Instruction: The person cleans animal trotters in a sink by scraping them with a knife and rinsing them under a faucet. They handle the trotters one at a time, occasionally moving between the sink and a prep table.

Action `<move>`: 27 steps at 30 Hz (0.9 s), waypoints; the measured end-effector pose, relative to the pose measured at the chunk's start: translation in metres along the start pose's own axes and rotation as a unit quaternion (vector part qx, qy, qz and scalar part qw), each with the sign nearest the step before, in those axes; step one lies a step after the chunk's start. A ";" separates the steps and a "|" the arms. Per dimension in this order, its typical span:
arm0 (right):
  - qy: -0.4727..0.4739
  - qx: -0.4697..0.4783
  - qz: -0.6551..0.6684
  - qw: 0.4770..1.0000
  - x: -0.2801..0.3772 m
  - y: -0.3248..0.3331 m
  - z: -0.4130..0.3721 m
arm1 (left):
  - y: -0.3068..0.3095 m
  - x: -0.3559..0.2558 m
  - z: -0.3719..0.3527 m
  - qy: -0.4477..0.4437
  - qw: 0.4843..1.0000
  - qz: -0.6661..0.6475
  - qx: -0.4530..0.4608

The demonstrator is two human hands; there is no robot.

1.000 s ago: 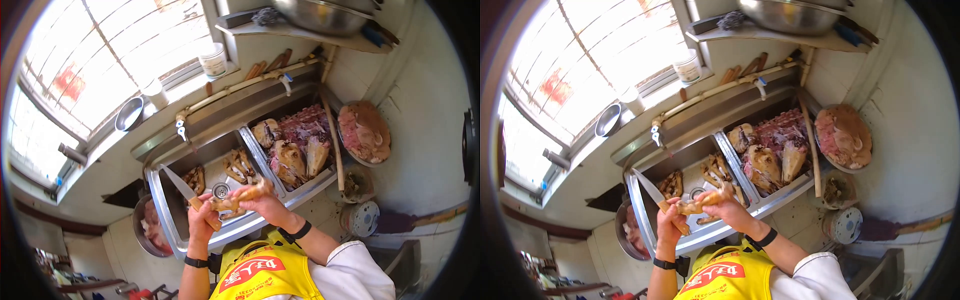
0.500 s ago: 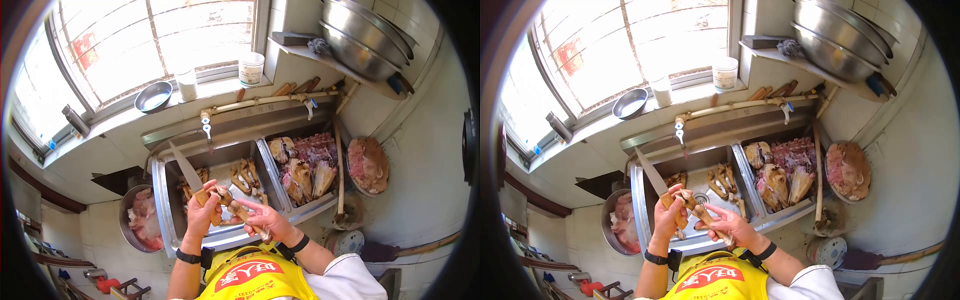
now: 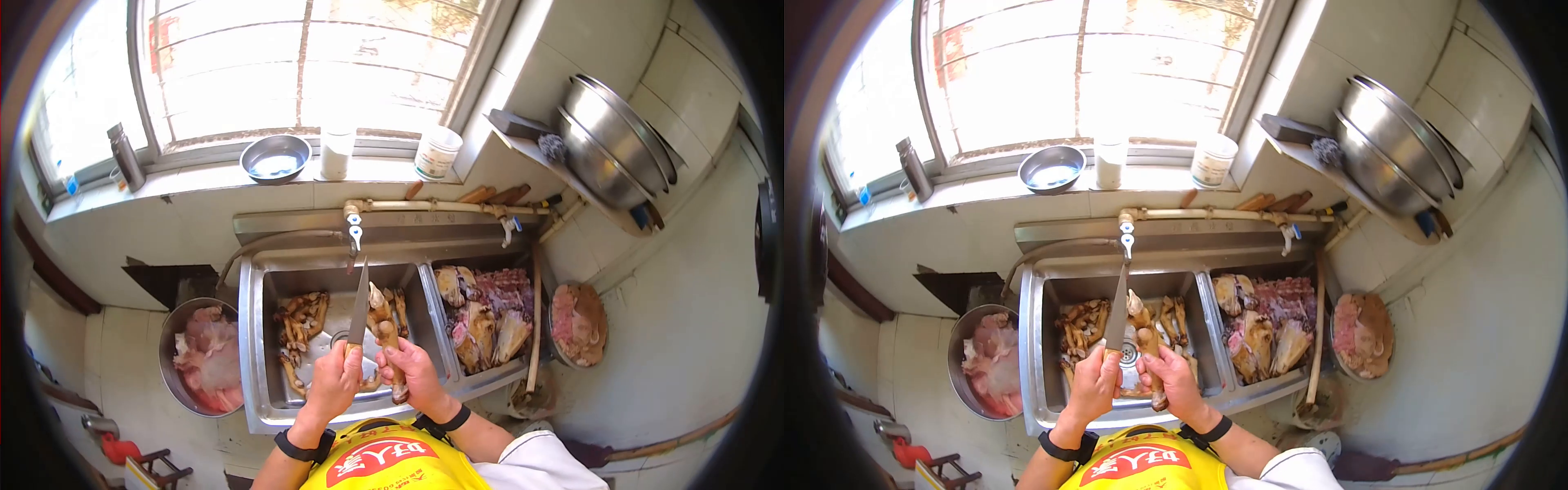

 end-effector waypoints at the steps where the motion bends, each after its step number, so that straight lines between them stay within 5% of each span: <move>1: -0.003 0.000 -0.012 1.000 0.002 -0.003 0.004 | 0.002 -0.001 0.001 0.001 1.000 -0.003 -0.010; 7: -0.025 -0.001 -0.014 1.000 0.003 -0.002 0.020 | -0.005 0.006 0.007 0.044 0.994 -0.101 0.005; 9: -0.023 0.000 -0.065 0.998 0.001 0.001 0.023 | -0.021 0.017 0.007 0.071 0.962 -0.260 0.048; 14: -0.047 0.006 -0.125 0.991 -0.008 0.002 0.021 | -0.033 0.025 0.010 0.103 0.954 -0.273 0.063; 18: -0.057 -0.017 -0.134 0.989 -0.007 0.005 0.013 | -0.040 0.046 0.015 0.153 0.971 -0.176 0.044; 21: -0.069 -0.031 -0.115 0.990 -0.008 0.013 0.008 | -0.039 0.052 0.023 0.059 0.998 0.015 -0.003; 24: -0.078 -0.042 -0.108 0.990 -0.010 0.019 0.004 | -0.031 0.041 0.025 0.052 0.965 0.257 -0.026; 27: -0.075 -0.053 -0.094 0.991 -0.016 0.025 0.004 | -0.025 0.035 0.027 0.115 0.942 0.316 0.008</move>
Point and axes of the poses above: each hand's wrist, its own z-axis towards the middle knuckle, its own y-axis out of the back of the hand, x = y × z, the point moved 9 cm from there along z, towards the middle knuckle, and after that the axes turned 10 degrees about x, right-handed, at the moved point
